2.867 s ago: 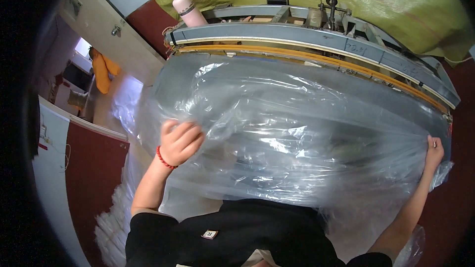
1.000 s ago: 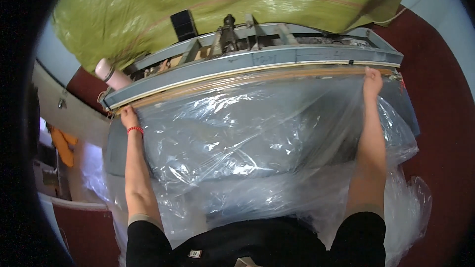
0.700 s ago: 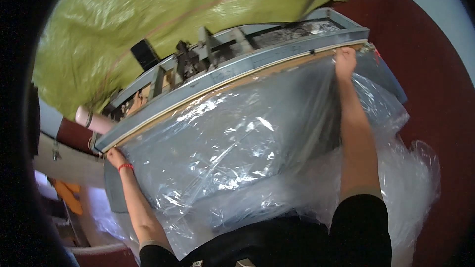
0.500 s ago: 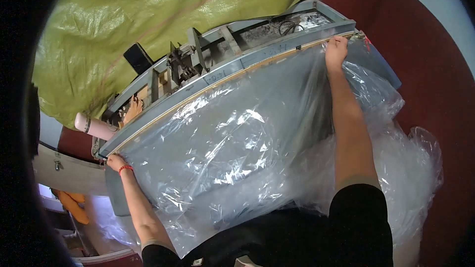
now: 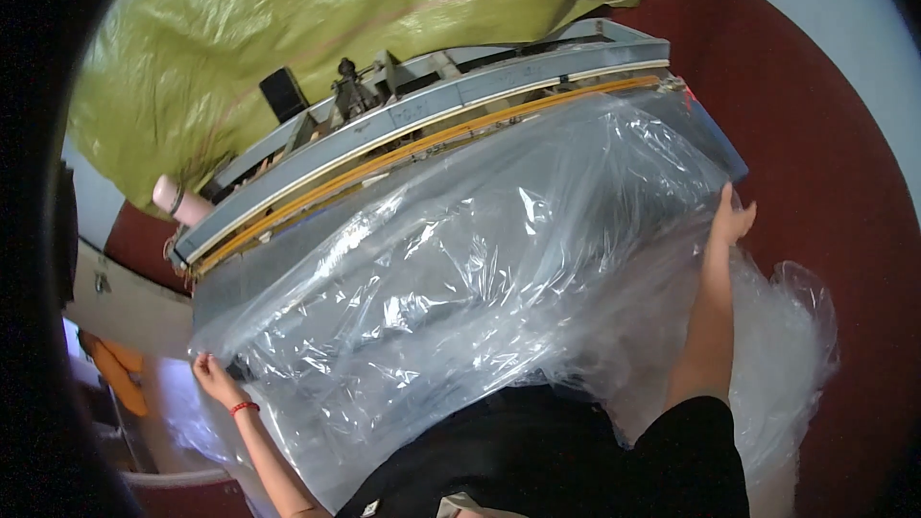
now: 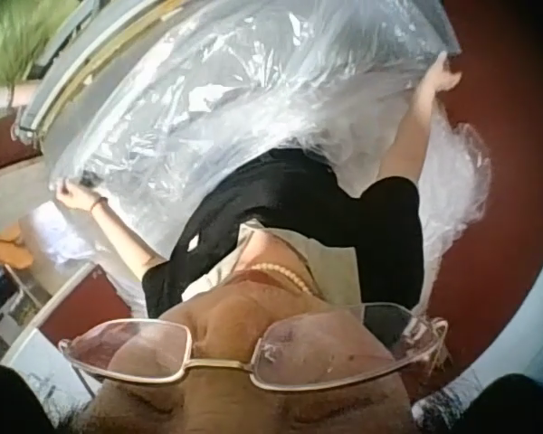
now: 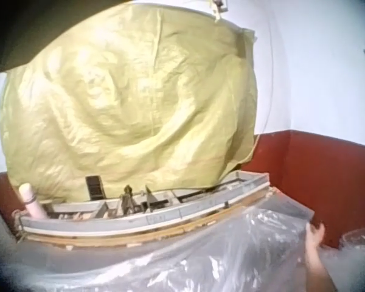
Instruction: The person aligns and manages large plastic film sheets on a sealing machine by hand.
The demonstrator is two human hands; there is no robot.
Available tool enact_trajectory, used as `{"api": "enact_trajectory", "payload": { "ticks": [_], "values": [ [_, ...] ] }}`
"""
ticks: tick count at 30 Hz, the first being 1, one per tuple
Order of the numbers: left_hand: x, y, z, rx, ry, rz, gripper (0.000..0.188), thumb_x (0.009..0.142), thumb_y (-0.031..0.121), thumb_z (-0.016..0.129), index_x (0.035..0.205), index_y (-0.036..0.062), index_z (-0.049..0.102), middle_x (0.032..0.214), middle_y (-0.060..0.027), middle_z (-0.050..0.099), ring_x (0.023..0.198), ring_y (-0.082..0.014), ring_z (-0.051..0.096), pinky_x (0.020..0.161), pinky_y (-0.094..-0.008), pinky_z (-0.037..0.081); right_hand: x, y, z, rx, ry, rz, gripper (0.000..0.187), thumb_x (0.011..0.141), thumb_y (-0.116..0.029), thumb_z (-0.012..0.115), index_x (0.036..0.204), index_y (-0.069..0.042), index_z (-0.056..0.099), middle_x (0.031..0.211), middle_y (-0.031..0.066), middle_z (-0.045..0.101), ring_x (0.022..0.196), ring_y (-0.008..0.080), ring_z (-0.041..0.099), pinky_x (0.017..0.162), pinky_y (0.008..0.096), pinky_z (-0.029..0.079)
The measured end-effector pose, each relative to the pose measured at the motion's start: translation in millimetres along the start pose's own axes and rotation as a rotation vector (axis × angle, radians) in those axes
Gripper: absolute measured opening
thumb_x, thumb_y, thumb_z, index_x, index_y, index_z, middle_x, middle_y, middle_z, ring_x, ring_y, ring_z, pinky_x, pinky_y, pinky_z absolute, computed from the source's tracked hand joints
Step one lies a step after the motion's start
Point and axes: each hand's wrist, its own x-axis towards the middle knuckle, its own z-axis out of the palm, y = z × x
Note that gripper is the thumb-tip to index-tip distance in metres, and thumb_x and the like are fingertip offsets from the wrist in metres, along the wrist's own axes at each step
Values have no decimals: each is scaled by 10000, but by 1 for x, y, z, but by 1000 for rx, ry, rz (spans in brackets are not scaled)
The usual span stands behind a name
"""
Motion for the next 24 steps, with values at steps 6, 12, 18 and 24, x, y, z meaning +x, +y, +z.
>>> {"api": "enact_trajectory", "payload": {
  "ticks": [6, 12, 18, 24],
  "values": [
    [-181, 24, 16, 347, -1012, -128, 327, 735, 118, 603, 1037, 25, 518, 996, -125, 534, 948, -262, 504, 850, -351, 386, -2, 41, -1, 819, -765, 552, 398, 796, -233, 549, 1159, -96, 465, 854, 8, 512, 709, 109, 475, 539, 236, 350],
    [-250, -17, 50, 249, -1549, 29, 213, 717, 81, 555, 926, 38, 569, 924, -119, 583, 881, -258, 550, 786, -365, 424, -26, -108, -37, 1017, -631, 297, 358, 793, -129, 539, 1144, -68, 503, 773, -28, 470, 674, 69, 427, 571, 210, 351],
    [-136, -115, -103, 45, -544, -578, 246, 836, 189, 444, 1009, 45, 540, 835, -28, 546, 731, -92, 503, 616, -242, 435, -140, -303, -101, 951, -1298, -502, 416, 803, -218, 555, 1184, -80, 460, 849, 12, 575, 765, 81, 514, 679, 227, 400],
    [-43, -144, -231, 524, 235, -338, 316, 812, 91, 479, 1109, -14, 494, 1072, -127, 539, 998, -209, 504, 838, -304, 390, -222, -352, -160, 1039, -2186, -769, 386, 827, -140, 551, 1177, -21, 439, 896, 64, 597, 822, 100, 553, 699, 212, 426]
  ]
}}
